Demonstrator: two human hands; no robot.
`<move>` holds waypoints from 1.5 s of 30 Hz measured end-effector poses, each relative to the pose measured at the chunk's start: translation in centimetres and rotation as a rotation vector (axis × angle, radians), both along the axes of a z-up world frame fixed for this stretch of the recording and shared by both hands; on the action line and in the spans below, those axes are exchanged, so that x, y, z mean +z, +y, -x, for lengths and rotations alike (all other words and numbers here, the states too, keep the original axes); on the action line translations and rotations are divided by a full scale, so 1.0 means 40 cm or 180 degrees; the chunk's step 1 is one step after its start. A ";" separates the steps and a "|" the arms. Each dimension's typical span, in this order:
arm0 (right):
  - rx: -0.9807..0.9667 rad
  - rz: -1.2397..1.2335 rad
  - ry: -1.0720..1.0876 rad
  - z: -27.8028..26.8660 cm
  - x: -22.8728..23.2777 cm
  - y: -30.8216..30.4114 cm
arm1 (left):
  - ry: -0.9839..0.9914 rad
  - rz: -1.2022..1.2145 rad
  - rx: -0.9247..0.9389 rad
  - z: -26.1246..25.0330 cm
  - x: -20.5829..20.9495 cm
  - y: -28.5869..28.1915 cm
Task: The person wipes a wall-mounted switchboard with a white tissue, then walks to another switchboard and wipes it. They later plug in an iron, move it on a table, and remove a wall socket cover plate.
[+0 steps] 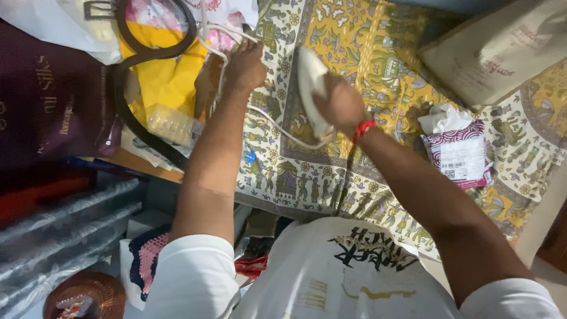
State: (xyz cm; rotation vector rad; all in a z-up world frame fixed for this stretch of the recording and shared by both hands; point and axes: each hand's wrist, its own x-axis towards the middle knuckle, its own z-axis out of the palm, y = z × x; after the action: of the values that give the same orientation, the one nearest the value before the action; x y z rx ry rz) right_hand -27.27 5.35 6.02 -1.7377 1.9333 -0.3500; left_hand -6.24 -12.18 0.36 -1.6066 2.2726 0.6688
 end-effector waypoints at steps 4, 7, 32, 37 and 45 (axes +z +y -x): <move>-0.0562 0.0242 -0.0249 0.060 -0.014 -0.086 | 0.0111 0.0254 -0.0180 -0.018 -0.029 0.009; -0.0792 0.0352 -0.0259 0.118 -0.018 -0.114 | -0.0043 0.0378 -0.0317 -0.014 -0.053 0.009; -0.0727 0.1203 -0.1155 0.086 0.029 0.005 | -0.0025 0.0241 -0.0072 0.002 -0.049 0.051; -0.1045 0.1009 -0.1507 0.092 -0.066 0.043 | 0.0149 0.0226 -0.0118 -0.008 -0.067 0.039; -0.0946 0.1303 -0.1438 0.102 -0.142 0.122 | 0.0149 0.0042 0.0071 0.007 -0.064 0.051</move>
State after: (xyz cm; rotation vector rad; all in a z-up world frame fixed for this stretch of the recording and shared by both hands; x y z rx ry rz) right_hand -31.37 10.24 0.36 -1.4222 1.8559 -1.2073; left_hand -6.52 -10.16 -2.19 -1.6411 2.3000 0.7054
